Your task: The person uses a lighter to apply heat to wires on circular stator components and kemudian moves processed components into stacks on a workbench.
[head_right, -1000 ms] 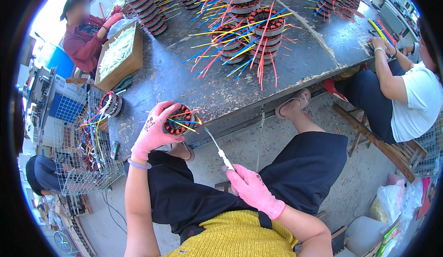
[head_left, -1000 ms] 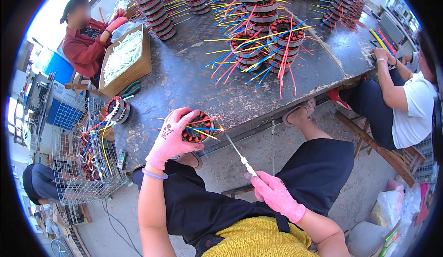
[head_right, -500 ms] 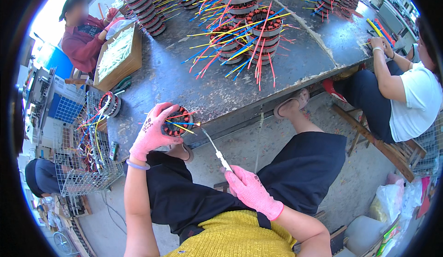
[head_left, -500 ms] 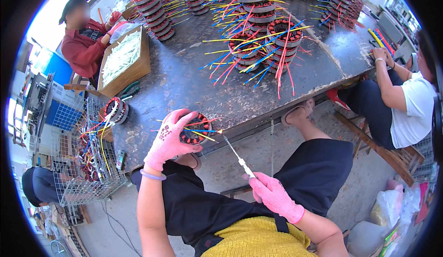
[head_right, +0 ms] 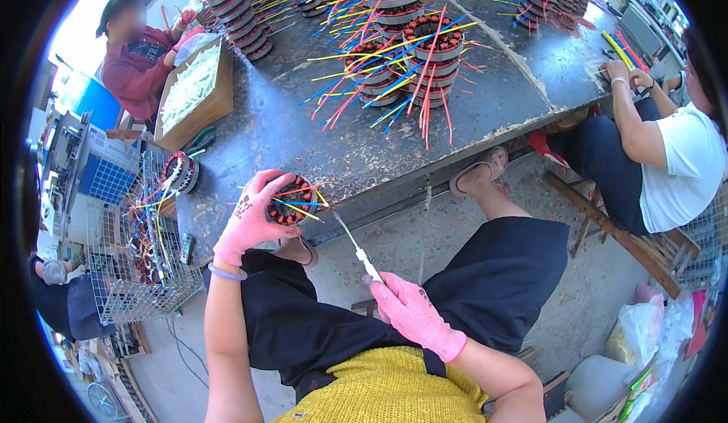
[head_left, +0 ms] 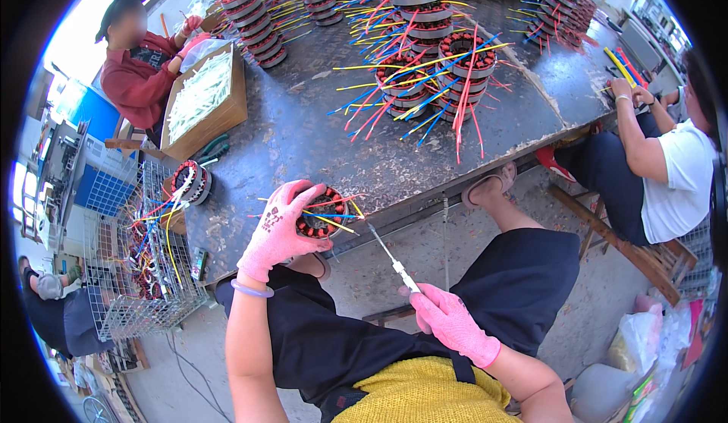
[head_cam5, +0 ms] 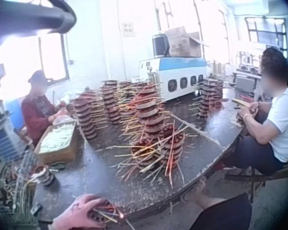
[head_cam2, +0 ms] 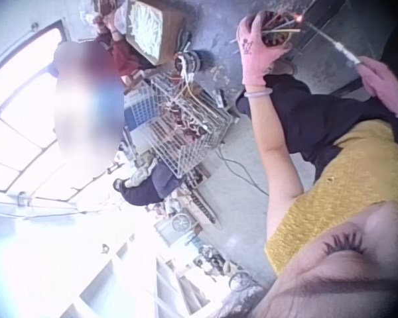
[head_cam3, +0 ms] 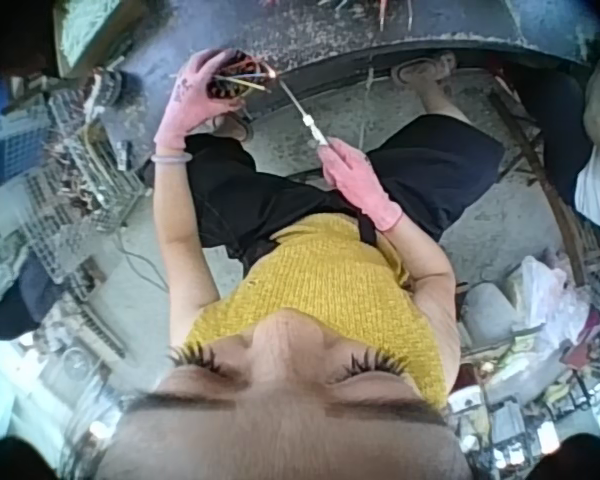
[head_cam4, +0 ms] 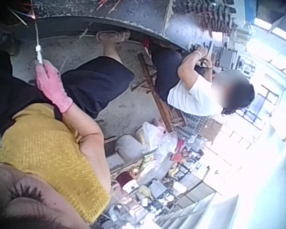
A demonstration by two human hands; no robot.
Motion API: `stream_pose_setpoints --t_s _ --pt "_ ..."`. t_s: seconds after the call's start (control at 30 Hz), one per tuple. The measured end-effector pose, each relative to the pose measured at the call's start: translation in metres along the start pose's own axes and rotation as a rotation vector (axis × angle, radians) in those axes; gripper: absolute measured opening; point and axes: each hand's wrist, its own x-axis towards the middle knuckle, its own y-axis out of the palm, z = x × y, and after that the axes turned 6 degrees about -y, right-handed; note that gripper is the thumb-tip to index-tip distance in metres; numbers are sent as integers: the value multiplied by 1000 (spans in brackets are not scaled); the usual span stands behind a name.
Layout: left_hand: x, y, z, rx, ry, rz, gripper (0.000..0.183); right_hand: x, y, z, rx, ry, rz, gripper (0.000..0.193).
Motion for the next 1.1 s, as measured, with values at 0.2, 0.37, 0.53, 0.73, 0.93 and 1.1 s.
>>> stream_pose_setpoints --t_s 0.2,0.37,0.53,0.73,0.93,1.1 --pt "0 -1 -1 -8 4 -6 91 1 -1 0 -37 -10 -1 35" --pt "1 0 -1 4 6 -4 92 1 1 1 9 -7 4 34" --pt "1 1 0 4 9 -3 92 0 0 9 -37 -5 6 33" --pt "0 0 -1 2 6 -3 92 0 0 7 -71 -18 14 34" --pt "1 0 -1 -1 6 -4 92 0 0 6 -57 -23 9 35" --pt "-1 2 0 -2 0 -12 92 0 -1 7 -49 -15 10 35"
